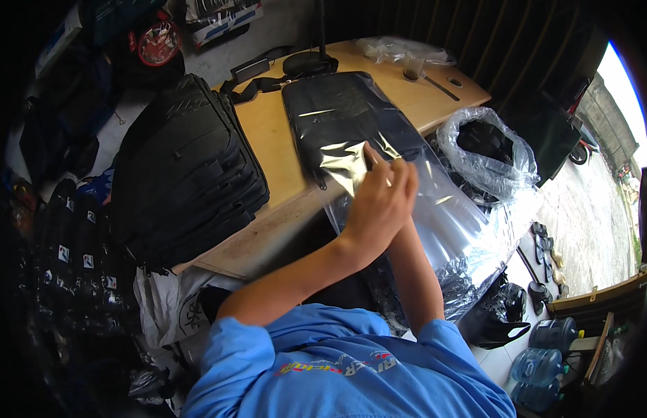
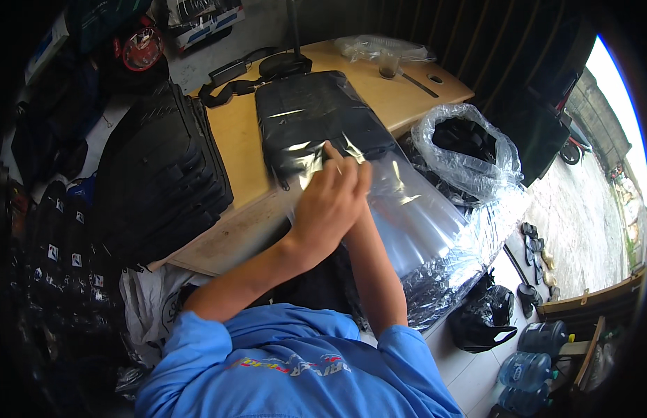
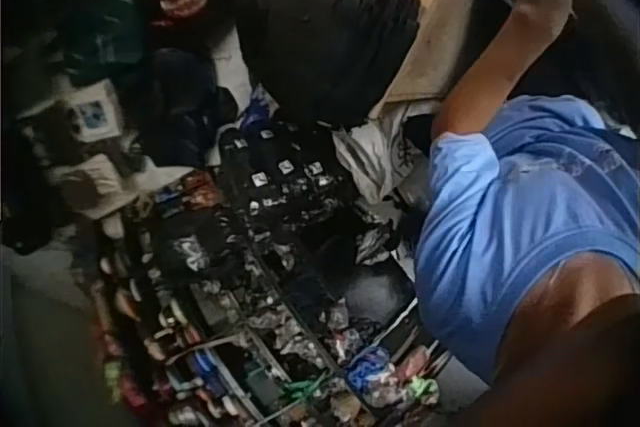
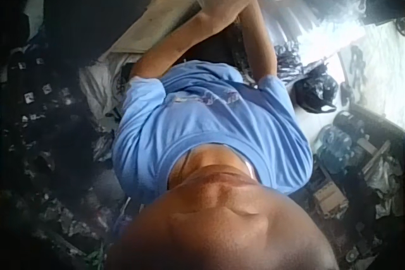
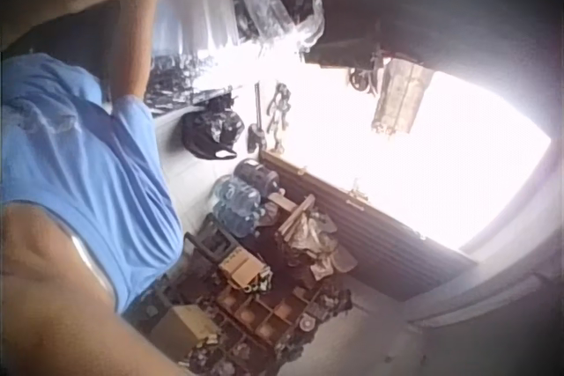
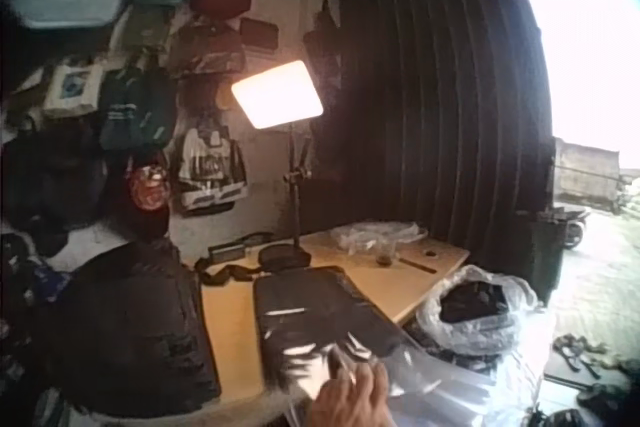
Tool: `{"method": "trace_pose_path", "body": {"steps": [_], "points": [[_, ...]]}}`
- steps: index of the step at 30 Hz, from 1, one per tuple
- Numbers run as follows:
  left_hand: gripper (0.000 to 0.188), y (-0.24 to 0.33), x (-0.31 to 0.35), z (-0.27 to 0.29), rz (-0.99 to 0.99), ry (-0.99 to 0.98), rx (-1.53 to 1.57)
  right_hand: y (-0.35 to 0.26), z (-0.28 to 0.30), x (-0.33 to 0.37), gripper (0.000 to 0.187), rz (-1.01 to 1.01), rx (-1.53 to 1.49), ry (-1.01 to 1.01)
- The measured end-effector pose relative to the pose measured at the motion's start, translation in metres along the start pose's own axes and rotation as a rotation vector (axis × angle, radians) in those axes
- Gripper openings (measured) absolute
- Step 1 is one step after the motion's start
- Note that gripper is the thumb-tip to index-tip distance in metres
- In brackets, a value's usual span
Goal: The person places a black bag into a plastic sleeve, folds the plastic around it, and subsequently adjusts a black strap with a metal buckle.
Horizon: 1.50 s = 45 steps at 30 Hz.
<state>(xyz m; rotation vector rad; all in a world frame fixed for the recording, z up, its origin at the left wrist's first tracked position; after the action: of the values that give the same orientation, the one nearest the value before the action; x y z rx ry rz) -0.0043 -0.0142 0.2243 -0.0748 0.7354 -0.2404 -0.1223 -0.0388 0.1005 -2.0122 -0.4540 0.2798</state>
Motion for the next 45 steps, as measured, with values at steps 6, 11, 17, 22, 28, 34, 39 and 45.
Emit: {"method": "trace_pose_path", "body": {"steps": [6, 11, 17, 22, 28, 34, 39, 45], "points": [[0.045, -0.050, 0.079, 0.009, 0.262, -0.034, 0.031, 0.027, -0.025, -0.023, 0.023, -0.254, -0.636, -0.210], [0.037, -0.054, 0.100, 0.008, 0.275, -0.020, 0.350, 0.048, -0.008, -0.031, 0.018, -0.206, -0.607, -0.111], [0.032, -0.058, 0.104, 0.020, 0.306, 0.065, 0.609, 0.037, 0.009, -0.010, 0.018, -0.160, -0.569, -0.002], [0.025, -0.056, 0.107, 0.018, 0.284, 0.082, 0.736, 0.038, 0.070, 0.020, 0.026, -0.084, -0.385, 0.323], [0.038, -0.116, 0.162, -0.077, 1.291, 0.306, 1.404, 0.035, 0.069, 0.030, 0.024, 0.019, -0.359, 0.115], [0.029, -0.105, 0.144, -0.134, 1.387, 0.042, 1.845, 0.047, 0.089, 0.066, 0.048, -0.070, -0.190, 0.065], [0.027, -0.097, 0.134, -0.150, 1.434, 0.064, 2.063, 0.022, 0.132, 0.146, 0.038, -0.498, 0.428, -0.107], [0.031, -0.083, 0.117, -0.135, 1.291, 0.081, 2.237, -0.135, 0.182, 0.098, 0.022, 0.226, 0.222, 0.012]]}}
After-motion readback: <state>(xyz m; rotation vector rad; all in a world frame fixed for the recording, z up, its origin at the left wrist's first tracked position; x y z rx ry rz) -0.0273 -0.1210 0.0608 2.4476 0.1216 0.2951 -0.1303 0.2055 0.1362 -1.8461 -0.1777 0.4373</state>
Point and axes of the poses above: each hand's wrist, its own x-axis away from the middle knuckle, its own z-axis out of the back of the hand, y = z × x, the point moved 9 cm from there along -x, towards the middle knuckle, and after that the axes turned 9 degrees about x, right-handed, at the moved point
